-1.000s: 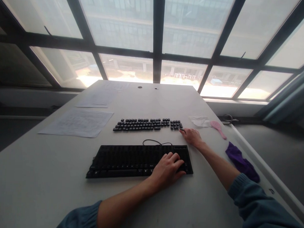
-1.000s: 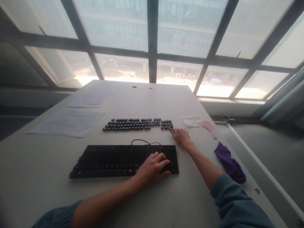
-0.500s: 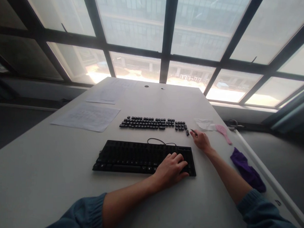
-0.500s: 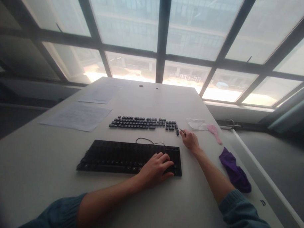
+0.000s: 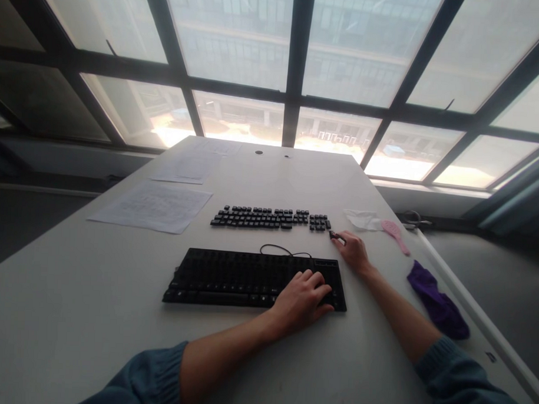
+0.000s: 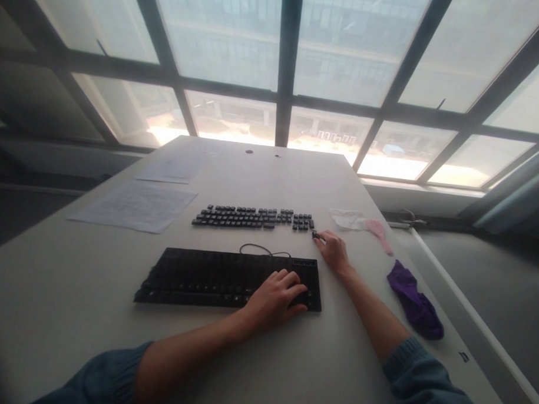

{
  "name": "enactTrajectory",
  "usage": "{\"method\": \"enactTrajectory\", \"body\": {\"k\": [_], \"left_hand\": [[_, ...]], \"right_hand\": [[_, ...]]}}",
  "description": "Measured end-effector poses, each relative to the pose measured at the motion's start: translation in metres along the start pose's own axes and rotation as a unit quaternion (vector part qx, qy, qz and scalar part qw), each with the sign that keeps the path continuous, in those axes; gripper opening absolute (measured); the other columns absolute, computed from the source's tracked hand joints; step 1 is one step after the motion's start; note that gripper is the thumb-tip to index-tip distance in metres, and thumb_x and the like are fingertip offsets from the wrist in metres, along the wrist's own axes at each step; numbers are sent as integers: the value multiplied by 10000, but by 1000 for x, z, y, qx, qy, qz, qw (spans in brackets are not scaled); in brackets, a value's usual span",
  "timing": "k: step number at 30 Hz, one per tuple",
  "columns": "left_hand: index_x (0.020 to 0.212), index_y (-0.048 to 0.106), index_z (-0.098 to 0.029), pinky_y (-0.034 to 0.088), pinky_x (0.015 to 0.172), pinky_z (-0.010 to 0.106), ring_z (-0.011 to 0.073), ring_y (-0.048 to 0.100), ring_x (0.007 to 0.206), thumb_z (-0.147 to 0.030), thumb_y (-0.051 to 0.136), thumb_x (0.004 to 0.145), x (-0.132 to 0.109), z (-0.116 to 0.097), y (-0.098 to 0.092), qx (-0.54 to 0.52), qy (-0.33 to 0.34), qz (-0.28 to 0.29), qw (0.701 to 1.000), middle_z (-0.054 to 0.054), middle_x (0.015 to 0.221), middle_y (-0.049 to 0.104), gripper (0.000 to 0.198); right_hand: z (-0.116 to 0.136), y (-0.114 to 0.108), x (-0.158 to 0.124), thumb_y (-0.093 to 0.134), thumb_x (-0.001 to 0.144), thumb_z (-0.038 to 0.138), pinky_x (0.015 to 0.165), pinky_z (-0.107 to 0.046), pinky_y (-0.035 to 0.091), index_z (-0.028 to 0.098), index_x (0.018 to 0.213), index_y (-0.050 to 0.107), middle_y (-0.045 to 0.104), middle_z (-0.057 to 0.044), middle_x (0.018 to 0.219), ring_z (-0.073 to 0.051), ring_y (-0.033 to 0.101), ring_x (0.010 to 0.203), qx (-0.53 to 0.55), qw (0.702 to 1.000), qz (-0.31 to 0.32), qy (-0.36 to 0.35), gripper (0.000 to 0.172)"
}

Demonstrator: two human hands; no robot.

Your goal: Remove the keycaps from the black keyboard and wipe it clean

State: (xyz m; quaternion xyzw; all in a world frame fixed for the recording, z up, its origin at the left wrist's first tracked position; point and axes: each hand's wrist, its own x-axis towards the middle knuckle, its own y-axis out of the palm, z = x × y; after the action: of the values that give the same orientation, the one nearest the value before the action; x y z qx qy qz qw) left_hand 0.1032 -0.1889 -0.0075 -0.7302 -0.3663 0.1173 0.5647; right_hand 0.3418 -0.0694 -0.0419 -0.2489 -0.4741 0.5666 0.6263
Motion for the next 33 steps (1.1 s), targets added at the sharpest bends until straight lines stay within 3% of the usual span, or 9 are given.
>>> {"method": "enactTrajectory", "body": {"k": [10, 17, 23, 25, 30, 33], "left_hand": [[1172, 623, -245, 418, 858, 364, 234, 516, 1022, -479, 651, 890, 1, 0, 0, 5, -1, 0, 1000, 55, 1107, 580, 368], [1172, 626, -244, 425, 868, 369, 238, 518, 1024, -479, 646, 893, 0, 1, 1, 2, -1, -2, 1000, 59, 1110, 583, 365], [1223, 610, -233, 440, 876, 379, 244, 531, 1022, -485, 661, 881, 1, 1, 1, -18, -11, -8, 1000, 67, 1122, 603, 428], [1220, 611, -225, 447, 877, 380, 243, 536, 1022, -488, 644, 893, 1, 1, 2, -34, -18, -13, 999, 68, 1121, 612, 421], [1181, 623, -222, 461, 899, 370, 225, 544, 1017, -390, 628, 926, 1, 2, 2, -76, -38, -34, 996, 54, 1097, 617, 305], [1170, 627, -221, 466, 909, 367, 218, 549, 1006, -346, 637, 923, 1, 2, 1, -93, -45, -44, 994, 51, 1079, 615, 278]], "right_hand": [[1, 1, 0, 559, 920, 272, 894, -296, 462, 182, 1082, 699, 718, -86, 1107, -216, 662, 998, 31, 999, -9, -27, 233], [4, -1, -1, 561, 897, 300, 889, -330, 471, 179, 1107, 690, 707, -103, 1117, -239, 649, 967, 35, 999, 1, 0, 275], [13, -13, -4, 442, 940, 371, 820, -332, 489, 140, 1048, 630, 689, -125, 994, -220, 630, 853, 125, 984, -111, 52, 317], [19, -24, -10, 351, 974, 392, 771, -320, 498, 144, 1024, 604, 674, -112, 937, -206, 621, 807, 186, 972, -120, 80, 358], [36, -51, -40, 319, 996, 508, 780, -308, 495, 178, 1035, 625, 633, -100, 1017, -202, 600, 904, 248, 963, -94, 47, 452], [43, -58, -63, 351, 987, 555, 560, -260, 440, 188, 1120, 587, 565, -8, 736, -146, 533, 609, 325, 942, 9, 77, 456]]}}
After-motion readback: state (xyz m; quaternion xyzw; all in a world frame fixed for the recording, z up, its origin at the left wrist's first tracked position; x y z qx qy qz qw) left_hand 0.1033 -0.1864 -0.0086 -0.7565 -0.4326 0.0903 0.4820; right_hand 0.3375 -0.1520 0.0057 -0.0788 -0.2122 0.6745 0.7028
